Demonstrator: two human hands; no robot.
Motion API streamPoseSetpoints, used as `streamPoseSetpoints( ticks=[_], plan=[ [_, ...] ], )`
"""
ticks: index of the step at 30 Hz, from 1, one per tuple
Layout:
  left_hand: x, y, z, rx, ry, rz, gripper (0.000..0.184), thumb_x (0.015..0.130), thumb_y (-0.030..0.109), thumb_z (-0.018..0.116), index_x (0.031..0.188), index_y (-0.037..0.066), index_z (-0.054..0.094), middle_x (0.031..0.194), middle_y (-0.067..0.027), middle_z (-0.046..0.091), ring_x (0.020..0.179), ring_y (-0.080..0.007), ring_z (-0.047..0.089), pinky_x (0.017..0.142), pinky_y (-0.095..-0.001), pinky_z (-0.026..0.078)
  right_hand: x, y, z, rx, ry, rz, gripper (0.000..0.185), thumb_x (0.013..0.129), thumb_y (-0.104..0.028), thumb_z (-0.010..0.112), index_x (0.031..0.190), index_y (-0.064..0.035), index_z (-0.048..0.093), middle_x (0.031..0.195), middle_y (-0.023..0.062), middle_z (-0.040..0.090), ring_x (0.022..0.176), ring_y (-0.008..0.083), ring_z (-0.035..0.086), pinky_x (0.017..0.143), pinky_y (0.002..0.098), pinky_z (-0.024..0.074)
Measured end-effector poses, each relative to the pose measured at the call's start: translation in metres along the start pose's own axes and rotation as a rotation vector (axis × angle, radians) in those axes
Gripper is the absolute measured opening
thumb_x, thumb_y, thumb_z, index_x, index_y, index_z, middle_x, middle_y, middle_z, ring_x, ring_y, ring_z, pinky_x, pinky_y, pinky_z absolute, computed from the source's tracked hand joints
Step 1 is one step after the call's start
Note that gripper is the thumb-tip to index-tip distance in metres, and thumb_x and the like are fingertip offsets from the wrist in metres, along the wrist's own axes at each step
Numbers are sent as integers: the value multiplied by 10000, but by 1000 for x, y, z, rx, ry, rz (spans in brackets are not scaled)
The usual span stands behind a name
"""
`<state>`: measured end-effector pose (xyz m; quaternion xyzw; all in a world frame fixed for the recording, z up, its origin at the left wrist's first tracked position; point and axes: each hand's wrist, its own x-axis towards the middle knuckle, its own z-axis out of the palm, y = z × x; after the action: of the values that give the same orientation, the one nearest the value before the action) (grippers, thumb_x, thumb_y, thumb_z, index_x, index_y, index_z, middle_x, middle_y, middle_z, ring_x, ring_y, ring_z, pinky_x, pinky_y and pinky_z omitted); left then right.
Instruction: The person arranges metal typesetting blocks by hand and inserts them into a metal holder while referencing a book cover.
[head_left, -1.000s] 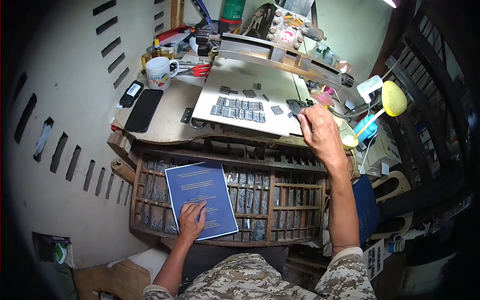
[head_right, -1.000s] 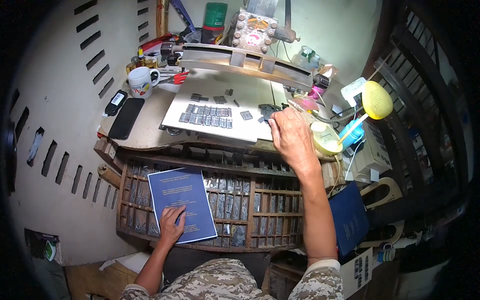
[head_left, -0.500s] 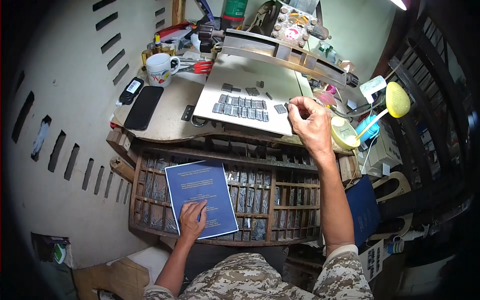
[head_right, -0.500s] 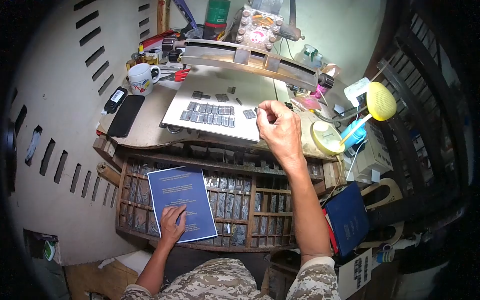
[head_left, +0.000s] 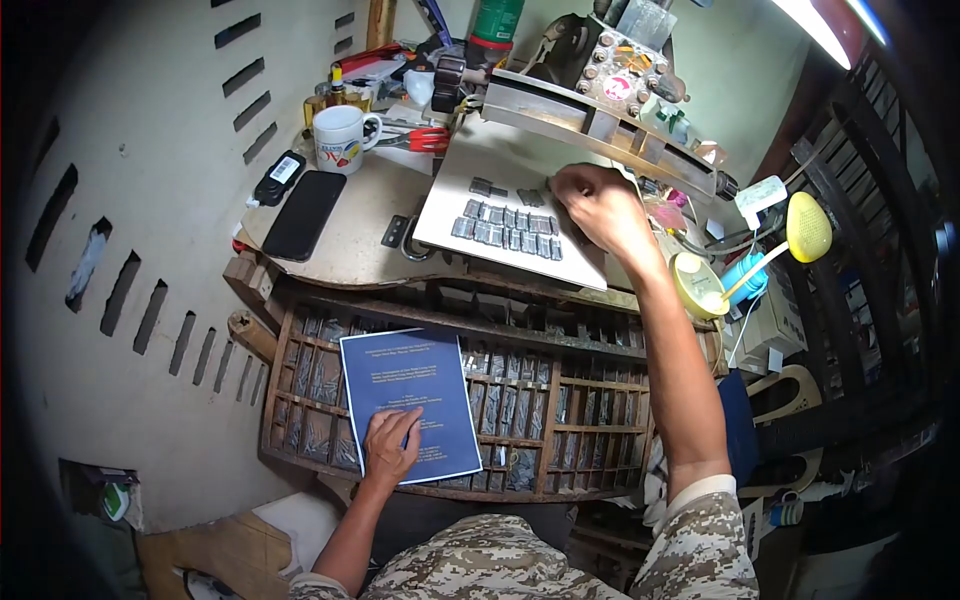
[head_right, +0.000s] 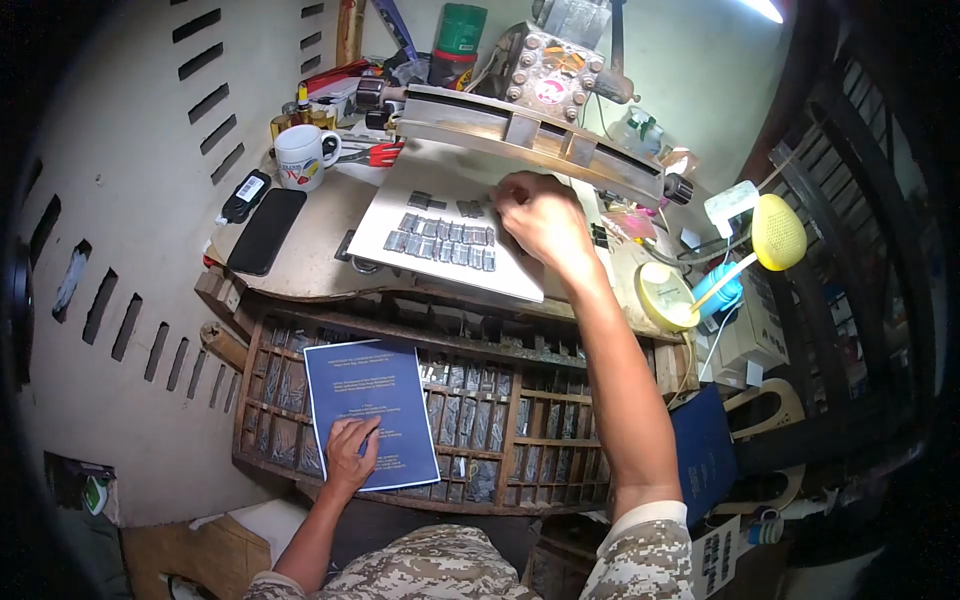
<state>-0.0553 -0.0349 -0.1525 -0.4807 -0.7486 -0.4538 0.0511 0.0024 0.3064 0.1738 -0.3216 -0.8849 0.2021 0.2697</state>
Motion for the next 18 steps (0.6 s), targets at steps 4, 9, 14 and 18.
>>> streamPoseSetpoints(
  ticks=[4,9,14,18],
  plan=[
    [1,2,0,-17,-5,-9,326,866,7,731,1185,66,762,1041,-69,762,970,-266,683,920,-369,536,20,3,8,-194,-114,-44,281,976,-235,611,1094,-40,775,892,73,771,695,191,643,650,300,500],
    [3,2,-2,-32,-16,-5,321,868,3,723,1181,64,760,1046,-73,764,977,-271,685,923,-372,534,26,19,-1,-161,-158,-74,268,968,-249,618,1073,-66,783,894,51,765,701,175,633,651,288,488],
    [3,3,-2,-44,-16,0,317,871,1,715,1179,61,757,1049,-75,766,982,-273,687,923,-372,533,-11,36,-38,-11,-94,-58,248,943,-222,659,1045,-40,791,861,41,763,675,141,641,624,267,501],
    [7,7,-5,-36,-30,3,314,869,-1,716,1174,59,757,1046,-75,766,977,-272,687,922,-375,533,-32,31,-56,68,-181,144,249,952,-230,696,1037,-15,788,789,16,714,642,97,582,587,229,458]
  ],
)
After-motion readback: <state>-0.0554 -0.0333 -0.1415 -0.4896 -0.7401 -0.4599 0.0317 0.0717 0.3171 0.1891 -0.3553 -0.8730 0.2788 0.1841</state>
